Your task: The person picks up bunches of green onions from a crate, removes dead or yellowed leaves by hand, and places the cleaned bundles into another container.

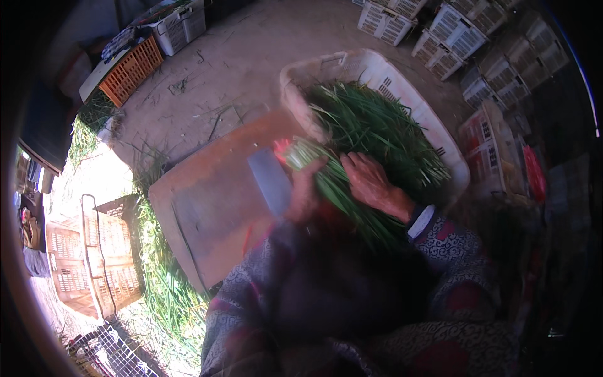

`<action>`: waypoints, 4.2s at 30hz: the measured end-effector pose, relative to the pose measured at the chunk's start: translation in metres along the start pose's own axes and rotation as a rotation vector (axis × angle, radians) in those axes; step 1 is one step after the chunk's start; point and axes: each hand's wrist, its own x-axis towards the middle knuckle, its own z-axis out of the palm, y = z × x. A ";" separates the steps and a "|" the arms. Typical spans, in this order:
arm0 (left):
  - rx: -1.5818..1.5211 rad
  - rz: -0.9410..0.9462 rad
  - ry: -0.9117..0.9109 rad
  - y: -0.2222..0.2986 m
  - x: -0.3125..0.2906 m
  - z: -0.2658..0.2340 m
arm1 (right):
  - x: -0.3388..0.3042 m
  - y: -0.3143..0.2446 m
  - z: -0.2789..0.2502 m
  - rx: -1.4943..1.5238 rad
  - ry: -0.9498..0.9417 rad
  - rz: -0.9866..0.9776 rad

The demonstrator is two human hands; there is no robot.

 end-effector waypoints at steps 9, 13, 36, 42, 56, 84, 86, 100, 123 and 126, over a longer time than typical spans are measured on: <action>-0.051 -0.049 0.027 0.000 -0.005 0.002 | 0.112 0.081 -0.022 0.539 0.200 0.219; -0.045 -0.091 0.025 0.000 -0.003 0.001 | 0.145 0.090 0.026 0.267 -0.105 0.263; 0.201 0.211 -0.132 0.001 -0.028 0.020 | 0.049 0.019 0.024 0.903 0.088 0.226; 0.172 0.191 -0.080 0.006 -0.035 0.025 | 0.052 0.003 0.017 1.005 0.044 0.349; 0.143 0.133 -0.084 -0.003 -0.017 0.005 | 0.142 0.137 0.051 0.293 0.206 0.498; 0.103 -0.002 -0.089 0.017 -0.042 0.010 | 0.001 0.015 -0.009 0.725 0.167 -0.054; 0.139 -0.023 -0.124 0.021 -0.044 0.008 | -0.003 0.006 -0.015 0.601 0.148 -0.031; -0.008 0.029 -0.248 0.067 -0.127 0.037 | -0.032 -0.001 -0.101 1.090 -0.023 0.313; 0.137 0.710 -0.144 0.372 -0.435 -0.071 | -0.001 -0.492 -0.094 1.967 -0.671 -0.138; 0.028 0.738 0.211 0.371 -0.463 -0.090 | -0.005 -0.521 -0.059 1.946 -0.642 -0.053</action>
